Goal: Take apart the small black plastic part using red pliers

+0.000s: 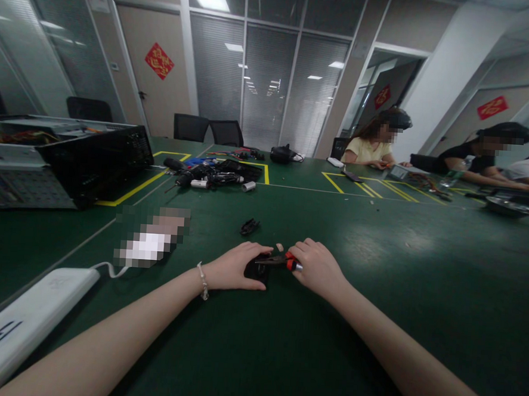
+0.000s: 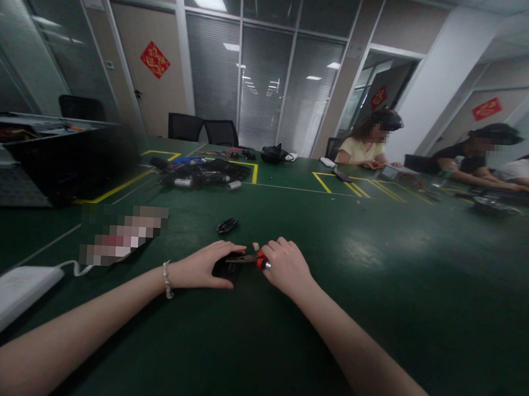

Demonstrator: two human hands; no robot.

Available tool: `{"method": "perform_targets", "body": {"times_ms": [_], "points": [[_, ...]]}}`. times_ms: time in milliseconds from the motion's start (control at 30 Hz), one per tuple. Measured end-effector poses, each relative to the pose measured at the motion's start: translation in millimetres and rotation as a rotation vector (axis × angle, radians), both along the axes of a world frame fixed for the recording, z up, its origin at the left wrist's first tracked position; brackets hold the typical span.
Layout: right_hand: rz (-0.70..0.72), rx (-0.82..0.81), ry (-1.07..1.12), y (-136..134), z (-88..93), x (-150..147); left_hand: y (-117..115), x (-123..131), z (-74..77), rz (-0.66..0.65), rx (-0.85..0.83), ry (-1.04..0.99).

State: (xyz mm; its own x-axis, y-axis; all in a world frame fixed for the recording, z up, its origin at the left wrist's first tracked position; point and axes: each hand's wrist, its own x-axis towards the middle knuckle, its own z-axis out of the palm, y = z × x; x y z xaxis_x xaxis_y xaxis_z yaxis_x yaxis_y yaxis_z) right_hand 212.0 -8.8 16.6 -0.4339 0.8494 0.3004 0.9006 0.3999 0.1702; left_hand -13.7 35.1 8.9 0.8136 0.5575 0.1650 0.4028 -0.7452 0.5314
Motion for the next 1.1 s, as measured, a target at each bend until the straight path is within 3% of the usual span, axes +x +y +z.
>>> {"method": "perform_targets", "body": {"times_ms": [233,533,900,1100], "points": [[0.025,0.061,-0.05,-1.3,2.6,-2.2,0.9,0.4,-0.4,-0.003,0.008,-0.007],[-0.02,-0.018,0.016,-1.5,2.0,-2.6,-0.1,0.0,0.8,0.002,-0.003,0.009],[0.021,0.06,-0.05,-2.3,5.1,-2.7,-0.2,-0.5,0.3,0.007,-0.007,0.006],[-0.007,0.005,-0.007,-1.9,3.1,-2.1,-0.3,0.1,0.8,0.004,-0.011,0.007]]}}
